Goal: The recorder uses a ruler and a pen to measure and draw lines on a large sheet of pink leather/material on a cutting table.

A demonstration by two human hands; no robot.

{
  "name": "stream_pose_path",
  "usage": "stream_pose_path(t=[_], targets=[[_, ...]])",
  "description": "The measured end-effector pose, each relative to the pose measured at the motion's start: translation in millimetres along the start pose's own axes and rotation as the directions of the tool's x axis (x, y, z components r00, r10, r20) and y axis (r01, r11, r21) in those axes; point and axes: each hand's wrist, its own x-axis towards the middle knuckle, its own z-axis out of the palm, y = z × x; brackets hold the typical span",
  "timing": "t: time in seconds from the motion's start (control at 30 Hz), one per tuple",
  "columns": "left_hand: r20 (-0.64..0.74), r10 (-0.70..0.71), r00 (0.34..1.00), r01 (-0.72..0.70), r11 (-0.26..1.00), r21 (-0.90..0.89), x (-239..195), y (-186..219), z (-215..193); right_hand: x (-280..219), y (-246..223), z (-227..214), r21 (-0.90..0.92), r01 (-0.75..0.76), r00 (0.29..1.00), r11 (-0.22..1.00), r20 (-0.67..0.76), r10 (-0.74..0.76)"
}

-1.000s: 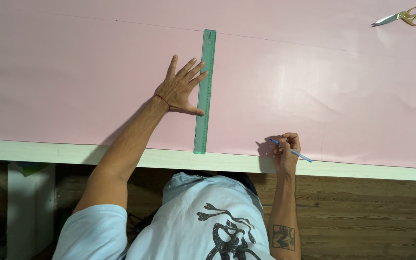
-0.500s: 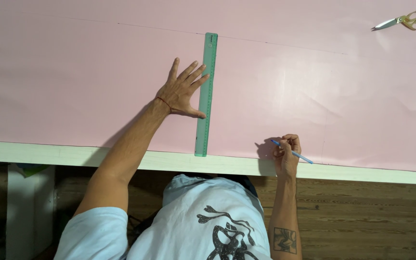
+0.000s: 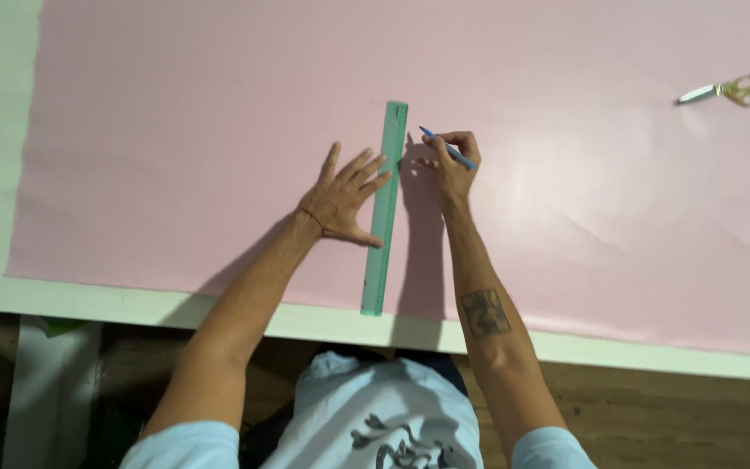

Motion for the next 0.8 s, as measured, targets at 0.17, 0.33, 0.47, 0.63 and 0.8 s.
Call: stream_pose_path(t=[0.17, 0.33, 0.47, 0.63, 0.8], targets=[[0.014, -0.009, 1.000, 0.010, 1.000, -0.016, 2, -1, -7, 30, 16, 24, -0.118, 0.068, 0.998, 0.991, -0.009, -0.070], [0.033, -0.021, 0.999, 0.022, 1.000, -0.015, 1, 0, -10, 29, 12, 30, -0.204, 0.104, 0.994, 0.973, -0.015, -0.110], [0.025, -0.022, 0.999, 0.022, 1.000, -0.009, 0, -1, -8, 27, 6, 33, -0.258, 0.090, 0.996, 0.962, -0.001, -0.093], [0.015, -0.012, 1.000, 0.013, 1.000, -0.004, -1, 0, -7, 3, 11, 9, -0.298, 0.125, 0.989, 0.946, 0.110, -0.096], [0.003, -0.018, 1.000, 0.018, 1.000, -0.004, -2, 1, -11, -103, 12, -36, -0.532, 0.112, 0.976, 0.840, 0.219, 0.009]])
